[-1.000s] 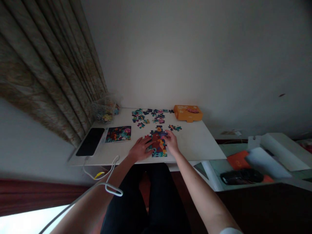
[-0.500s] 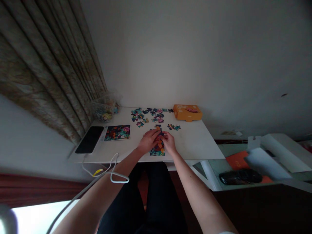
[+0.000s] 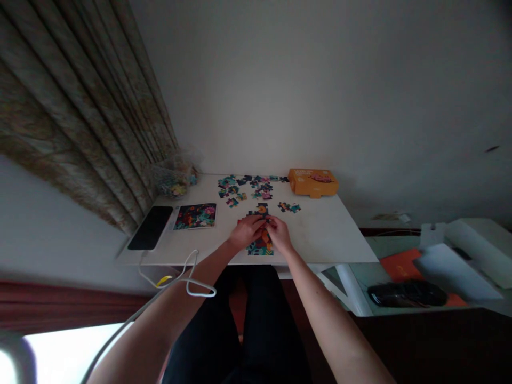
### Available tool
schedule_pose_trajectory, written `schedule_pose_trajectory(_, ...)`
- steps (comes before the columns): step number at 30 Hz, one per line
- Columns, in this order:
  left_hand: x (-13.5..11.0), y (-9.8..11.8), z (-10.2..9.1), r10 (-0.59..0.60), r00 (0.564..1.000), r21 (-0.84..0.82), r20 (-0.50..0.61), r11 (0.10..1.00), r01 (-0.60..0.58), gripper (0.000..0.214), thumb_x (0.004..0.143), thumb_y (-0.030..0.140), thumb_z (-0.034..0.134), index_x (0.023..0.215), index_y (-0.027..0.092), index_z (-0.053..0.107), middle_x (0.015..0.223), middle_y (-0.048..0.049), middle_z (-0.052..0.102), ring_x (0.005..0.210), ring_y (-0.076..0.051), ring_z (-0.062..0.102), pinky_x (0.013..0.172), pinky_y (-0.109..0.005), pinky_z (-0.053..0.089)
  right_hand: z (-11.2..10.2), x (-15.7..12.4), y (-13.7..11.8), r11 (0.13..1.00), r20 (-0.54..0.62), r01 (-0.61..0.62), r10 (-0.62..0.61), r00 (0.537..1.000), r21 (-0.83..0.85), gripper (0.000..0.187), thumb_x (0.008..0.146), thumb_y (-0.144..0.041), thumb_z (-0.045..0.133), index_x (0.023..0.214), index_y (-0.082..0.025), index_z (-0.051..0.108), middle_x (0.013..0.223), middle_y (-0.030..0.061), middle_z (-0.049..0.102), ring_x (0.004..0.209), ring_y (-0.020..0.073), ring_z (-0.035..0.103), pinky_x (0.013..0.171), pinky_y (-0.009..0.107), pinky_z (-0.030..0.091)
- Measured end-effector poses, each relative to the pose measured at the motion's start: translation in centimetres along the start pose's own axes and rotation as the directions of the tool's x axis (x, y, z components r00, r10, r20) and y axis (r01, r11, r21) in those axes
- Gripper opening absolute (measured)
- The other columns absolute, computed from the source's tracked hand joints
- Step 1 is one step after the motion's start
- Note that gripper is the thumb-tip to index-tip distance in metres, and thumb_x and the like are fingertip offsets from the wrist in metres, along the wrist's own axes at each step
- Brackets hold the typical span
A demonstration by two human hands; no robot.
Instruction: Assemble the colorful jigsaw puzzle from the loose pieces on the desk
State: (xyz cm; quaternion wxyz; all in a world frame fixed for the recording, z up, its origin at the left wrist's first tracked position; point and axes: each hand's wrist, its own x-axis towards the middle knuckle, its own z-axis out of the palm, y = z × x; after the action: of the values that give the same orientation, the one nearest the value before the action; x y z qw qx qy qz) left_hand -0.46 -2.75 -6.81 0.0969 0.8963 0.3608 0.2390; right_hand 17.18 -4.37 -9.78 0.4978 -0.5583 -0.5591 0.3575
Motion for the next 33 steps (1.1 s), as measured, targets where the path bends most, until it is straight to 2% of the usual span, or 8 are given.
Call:
schedule_pose_trajectory(2,-0.2,-0.8,-0.3,-0.035,0.999,-0.014,-0.027,0.999,0.034,0.034,0.096,0.018,0.058,0.127,0.019,0.071,0.136,-0.0137,0.067,0.125,-0.026,0.065,0.110,-0.043,0.053,0.1,0.0,-0.3,0.981,-0.038,0.077,-0.085,0.996,-0.177,0.031,0.090,-0.036,0.054,0.109,-0.021,0.073,0.096,0.0072,0.075,0.091,0.0242,0.067,0.085,0.037,0.054)
schedule_pose_trajectory(5,-0.5,-3.3,-1.3,-0.152,0.985,-0.037,-0.078,0.988,0.149,0.034,0.096,0.021,0.057,0.126,0.018,0.071,0.140,-0.0130,0.066,0.126,-0.025,0.064,0.112,-0.040,0.051,0.5,-0.2,-1.2,0.883,-0.005,0.152,-0.172,0.985,-0.444,0.029,0.097,-0.033,0.050,0.110,-0.022,0.075,0.114,0.0106,0.074,0.113,0.0275,0.062,0.103,0.043,0.046)
schedule_pose_trajectory(8,-0.8,-6.0,-2.3,-0.271,0.962,-0.029,-0.040,0.962,0.270,0.031,0.096,0.025,0.058,0.121,0.020,0.075,0.137,-0.0092,0.068,0.121,-0.024,0.068,0.110,-0.039,0.053,1.1,-0.5,-2.1,0.766,0.068,0.177,-0.172,0.983,-0.619,0.030,0.101,-0.033,0.052,0.119,-0.023,0.073,0.132,0.0126,0.069,0.126,0.0313,0.055,0.109,0.049,0.038)
schedule_pose_trajectory(10,-0.9,-7.2,-2.6,-0.304,0.953,-0.022,0.011,0.952,0.304,0.029,0.095,0.026,0.058,0.118,0.021,0.077,0.134,-0.0081,0.070,0.116,-0.024,0.070,0.106,-0.038,0.055,1.4,-0.7,-2.5,0.709,0.099,0.193,-0.172,0.980,-0.679,0.031,0.102,-0.035,0.053,0.123,-0.023,0.072,0.139,0.0130,0.066,0.130,0.0326,0.053,0.110,0.051,0.035)
schedule_pose_trajectory(14,-0.6,-8.3,-2.4,-0.281,0.958,-0.030,0.061,0.959,0.283,0.028,0.095,0.026,0.059,0.115,0.021,0.078,0.132,-0.0076,0.071,0.112,-0.023,0.071,0.103,-0.036,0.056,1.5,-0.9,-3.1,0.672,0.112,0.194,-0.164,0.980,-0.714,0.032,0.103,-0.038,0.053,0.126,-0.024,0.071,0.140,0.0120,0.065,0.129,0.0318,0.053,0.109,0.049,0.035)
schedule_pose_trajectory(22,-0.5,-8.6,-1.4,-0.236,0.968,-0.074,0.084,0.967,0.242,0.031,0.099,0.027,0.055,0.120,0.022,0.078,0.131,-0.0084,0.069,0.117,-0.022,0.068,0.108,-0.036,0.053,1.4,-1.1,-3.5,0.645,0.108,0.178,-0.148,0.983,-0.743,0.033,0.104,-0.038,0.053,0.128,-0.024,0.070,0.140,0.0101,0.065,0.130,0.0289,0.053,0.109,0.045,0.034)
schedule_pose_trajectory(27,-1.2,-8.3,-1.3,-0.172,0.983,0.037,0.058,0.985,0.170,0.034,0.100,0.027,0.053,0.126,0.021,0.076,0.136,-0.0115,0.068,0.128,-0.025,0.063,0.114,-0.041,0.048,1.4,-1.1,-3.5,0.644,0.104,0.179,-0.153,0.983,-0.744,0.033,0.104,-0.038,0.053,0.128,-0.024,0.070,0.140,0.0100,0.065,0.129,0.0292,0.054,0.109,0.045,0.034)
schedule_pose_trajectory(33,-1.5,-7.5,-2.7,-0.088,0.987,0.202,0.136,0.978,0.060,0.036,0.103,0.032,0.051,0.130,0.024,0.073,0.142,-0.0104,0.066,0.136,-0.027,0.058,0.119,-0.048,0.042,1.4,-1.1,-3.5,0.645,0.103,0.182,-0.158,0.982,-0.742,0.033,0.104,-0.038,0.053,0.128,-0.024,0.070,0.140,0.0104,0.066,0.128,0.0295,0.054,0.109,0.046,0.035)
